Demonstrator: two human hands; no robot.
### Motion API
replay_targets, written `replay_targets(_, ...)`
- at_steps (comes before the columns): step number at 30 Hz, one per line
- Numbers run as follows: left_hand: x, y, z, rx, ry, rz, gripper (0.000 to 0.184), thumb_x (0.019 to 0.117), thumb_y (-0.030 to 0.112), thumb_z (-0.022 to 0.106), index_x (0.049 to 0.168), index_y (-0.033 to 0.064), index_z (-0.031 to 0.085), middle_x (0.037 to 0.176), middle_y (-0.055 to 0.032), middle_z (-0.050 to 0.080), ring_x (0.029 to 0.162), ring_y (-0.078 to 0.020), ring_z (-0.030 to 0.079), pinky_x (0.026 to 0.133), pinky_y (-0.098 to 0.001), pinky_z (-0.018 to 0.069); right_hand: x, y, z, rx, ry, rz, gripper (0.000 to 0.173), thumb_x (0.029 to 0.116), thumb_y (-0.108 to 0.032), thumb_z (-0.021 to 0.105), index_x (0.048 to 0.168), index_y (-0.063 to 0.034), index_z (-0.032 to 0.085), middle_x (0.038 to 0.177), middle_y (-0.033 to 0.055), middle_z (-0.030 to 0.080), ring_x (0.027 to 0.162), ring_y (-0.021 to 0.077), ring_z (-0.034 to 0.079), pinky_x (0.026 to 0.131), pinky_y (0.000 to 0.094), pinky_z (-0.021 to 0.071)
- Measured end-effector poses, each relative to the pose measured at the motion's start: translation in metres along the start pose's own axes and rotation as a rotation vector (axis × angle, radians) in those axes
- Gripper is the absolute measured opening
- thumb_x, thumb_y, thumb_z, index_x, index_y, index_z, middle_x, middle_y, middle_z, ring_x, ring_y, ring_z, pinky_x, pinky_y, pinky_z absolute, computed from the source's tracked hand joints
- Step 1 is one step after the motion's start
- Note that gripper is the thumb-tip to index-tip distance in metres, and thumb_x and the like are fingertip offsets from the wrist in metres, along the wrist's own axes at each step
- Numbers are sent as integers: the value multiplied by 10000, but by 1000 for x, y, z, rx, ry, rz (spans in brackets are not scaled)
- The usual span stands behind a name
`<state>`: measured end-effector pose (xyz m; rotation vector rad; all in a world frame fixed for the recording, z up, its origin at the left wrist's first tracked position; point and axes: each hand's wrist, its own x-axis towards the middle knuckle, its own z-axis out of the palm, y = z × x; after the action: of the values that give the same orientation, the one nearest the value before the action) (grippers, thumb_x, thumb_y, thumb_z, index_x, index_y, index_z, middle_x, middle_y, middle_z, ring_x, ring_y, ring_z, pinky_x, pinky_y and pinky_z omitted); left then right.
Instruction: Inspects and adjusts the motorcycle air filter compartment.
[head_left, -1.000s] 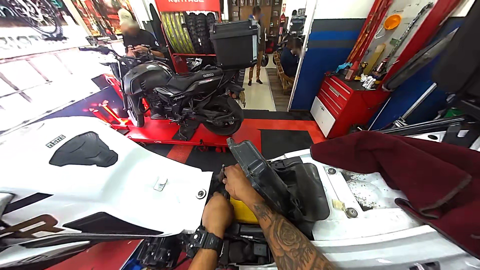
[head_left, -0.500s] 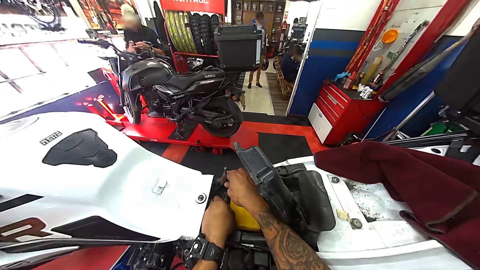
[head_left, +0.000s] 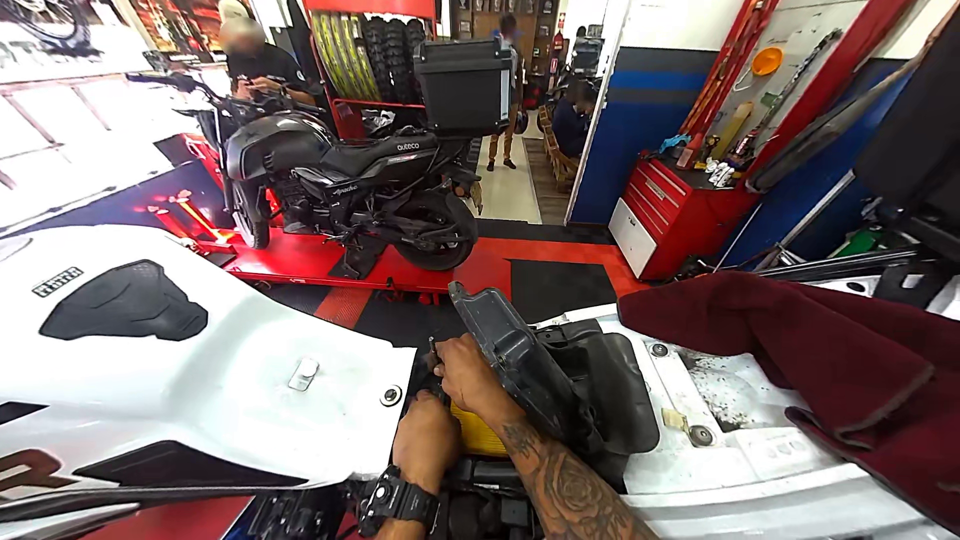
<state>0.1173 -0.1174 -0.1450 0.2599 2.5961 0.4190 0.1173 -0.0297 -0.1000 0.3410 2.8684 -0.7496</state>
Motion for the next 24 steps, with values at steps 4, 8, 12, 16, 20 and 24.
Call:
replay_targets(4, 1, 0, 2, -20, 32, -9, 398, 1025, 232, 515, 1334, -16, 555, 1304, -206, 636, 1205, -346, 644, 996, -532, 523, 23, 16, 25, -7, 78, -107, 172, 989, -81, 640, 1140, -33, 705, 1109, 136, 703, 1098, 296, 637, 1012, 438, 470)
replay_targets(8, -1, -7, 8, -56, 108, 29, 394, 1013, 249, 580, 1285, -36, 578, 1268, -230, 637, 1154, -378, 657, 965, -547, 538, 48, 38, 55, 39, 179, -225, 139, 952, -61, 677, 1084, -29, 711, 1065, 149, 703, 1088, 322, 640, 1032, 482, 467)
replay_targets(12, -19, -19, 8, -113, 279, 103, 357, 998, 256, 632, 1266, 19, 624, 1212, -201, 666, 1045, -397, 687, 881, -603, 556, 34, 27, 32, -4, 121, -195, 154, 992, -130, 655, 1099, -48, 728, 1044, 154, 723, 1023, 302, 689, 943, 488, 530)
replay_targets(16, -17, -51, -28, -246, 495, 326, 320, 1031, 210, 579, 1300, 46, 641, 1150, -179, 706, 973, -369, 708, 849, -632, 556, 21, 21, 20, -75, 128, -255, 203, 992, -180, 657, 1140, -55, 719, 1040, 157, 736, 1004, 313, 707, 921, 509, 541)
replay_targets(20, 22, -64, -59, -435, 554, 504, 294, 970, 307, 708, 1184, 107, 685, 1025, -49, 748, 780, -184, 734, 744, -473, 627, 13, 9, 15, -122, 158, -251, 201, 987, -209, 677, 1116, -65, 732, 1028, 140, 748, 991, 306, 713, 927, 542, 515)
replay_targets(24, 49, -58, -65, -538, 547, 622, 204, 933, 311, 751, 1030, 133, 728, 888, -5, 747, 767, -125, 724, 741, -407, 625, 8, -4, 15, 3, 237, -247, 219, 968, -89, 686, 1145, 38, 717, 1046, 211, 737, 993, 331, 714, 945, 484, 519)
